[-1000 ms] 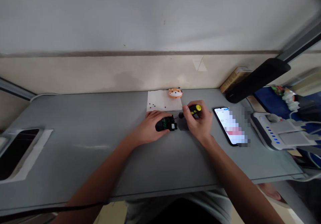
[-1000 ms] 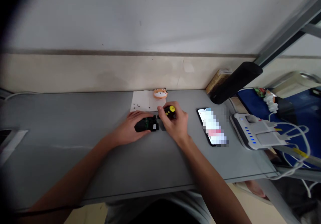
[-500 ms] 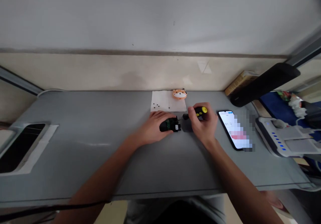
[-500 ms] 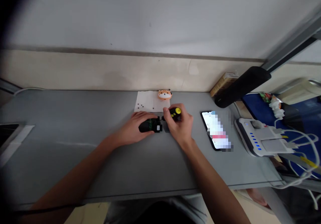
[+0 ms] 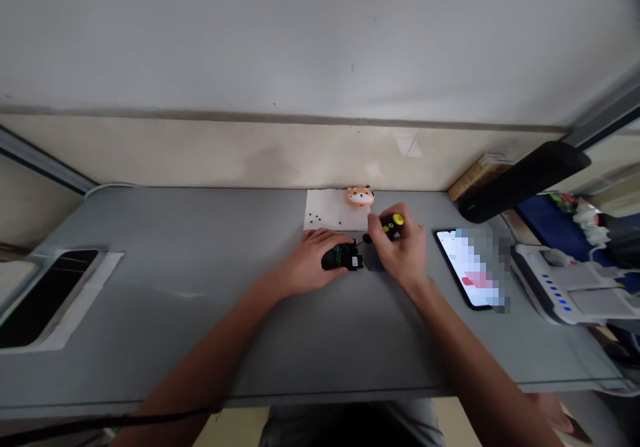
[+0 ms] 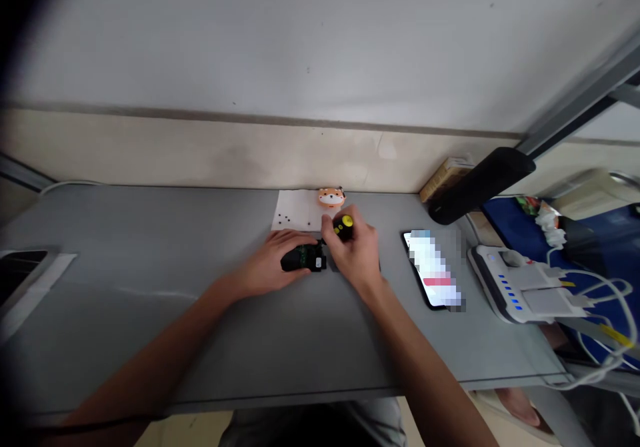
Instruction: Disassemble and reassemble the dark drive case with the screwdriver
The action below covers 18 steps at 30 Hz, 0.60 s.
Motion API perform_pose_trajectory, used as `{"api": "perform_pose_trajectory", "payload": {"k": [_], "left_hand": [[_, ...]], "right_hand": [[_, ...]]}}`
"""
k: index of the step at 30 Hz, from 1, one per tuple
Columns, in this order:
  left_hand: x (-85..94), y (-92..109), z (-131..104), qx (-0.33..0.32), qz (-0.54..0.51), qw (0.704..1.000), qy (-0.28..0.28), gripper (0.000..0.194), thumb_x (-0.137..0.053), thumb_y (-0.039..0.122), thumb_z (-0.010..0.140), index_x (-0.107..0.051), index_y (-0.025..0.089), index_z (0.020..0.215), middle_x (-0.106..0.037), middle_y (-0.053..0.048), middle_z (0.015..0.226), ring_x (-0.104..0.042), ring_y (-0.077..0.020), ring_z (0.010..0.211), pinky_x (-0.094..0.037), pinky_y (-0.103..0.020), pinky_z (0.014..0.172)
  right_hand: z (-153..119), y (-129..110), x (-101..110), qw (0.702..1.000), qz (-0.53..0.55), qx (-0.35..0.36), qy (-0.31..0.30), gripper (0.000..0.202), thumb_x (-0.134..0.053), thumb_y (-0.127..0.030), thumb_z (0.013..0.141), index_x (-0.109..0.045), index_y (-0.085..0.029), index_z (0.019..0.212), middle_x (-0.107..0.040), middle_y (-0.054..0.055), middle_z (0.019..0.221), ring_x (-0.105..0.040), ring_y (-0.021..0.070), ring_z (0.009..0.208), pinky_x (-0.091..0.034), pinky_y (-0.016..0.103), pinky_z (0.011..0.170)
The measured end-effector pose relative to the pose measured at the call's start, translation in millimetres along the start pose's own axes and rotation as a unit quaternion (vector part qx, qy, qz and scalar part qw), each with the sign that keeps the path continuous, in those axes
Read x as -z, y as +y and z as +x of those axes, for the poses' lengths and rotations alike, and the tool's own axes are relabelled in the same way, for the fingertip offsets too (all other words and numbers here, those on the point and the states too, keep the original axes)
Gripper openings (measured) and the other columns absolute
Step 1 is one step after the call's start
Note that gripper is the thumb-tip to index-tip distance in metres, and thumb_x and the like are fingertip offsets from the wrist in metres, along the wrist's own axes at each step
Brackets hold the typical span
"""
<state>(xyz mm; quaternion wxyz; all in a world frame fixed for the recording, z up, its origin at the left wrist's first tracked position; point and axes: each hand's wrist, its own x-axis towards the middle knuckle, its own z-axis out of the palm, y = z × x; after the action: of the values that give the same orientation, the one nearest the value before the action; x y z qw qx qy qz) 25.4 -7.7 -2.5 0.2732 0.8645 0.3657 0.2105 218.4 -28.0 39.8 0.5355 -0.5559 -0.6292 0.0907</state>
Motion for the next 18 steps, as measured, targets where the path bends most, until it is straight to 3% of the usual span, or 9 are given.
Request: {"api": "perform_pose_trajectory", "payload": {"k": [8, 18], "left_hand": [[0.2, 1, 0, -0.006, 0.022, 1.0, 0.005, 0.048, -0.074, 0.022, 0.084, -0.059, 0.027, 0.129, -0.067, -0.005, 0.134, -0.058, -0.0282, 0.129, -0.042, -0.048, 0.113], [3.3, 2, 1, 0.002, 0.02, 1.0, -0.009, 0.044, -0.074, 0.026, 0.086, -0.06, 0.029, 0.127, -0.068, -0.003, 0.131, -0.059, -0.0279, 0.128, -0.039, -0.049, 0.114]], "right_hand": [[26, -9, -12, 0.996, -0.019, 0.0, -0.091, 0.025, -0.062, -0.038, 0.087, -0.044, -0.026, 0.074, -0.041, -0.008, 0.054, -0.035, 0.0104, 0.047, -0.031, 0.026, 0.05], [13, 2, -8, 1.0, -0.008, 0.0, -0.021, 0.025, -0.06, -0.036, 0.089, -0.045, -0.025, 0.073, -0.043, -0.007, 0.056, -0.036, 0.0103, 0.05, -0.035, 0.025, 0.051]]}}
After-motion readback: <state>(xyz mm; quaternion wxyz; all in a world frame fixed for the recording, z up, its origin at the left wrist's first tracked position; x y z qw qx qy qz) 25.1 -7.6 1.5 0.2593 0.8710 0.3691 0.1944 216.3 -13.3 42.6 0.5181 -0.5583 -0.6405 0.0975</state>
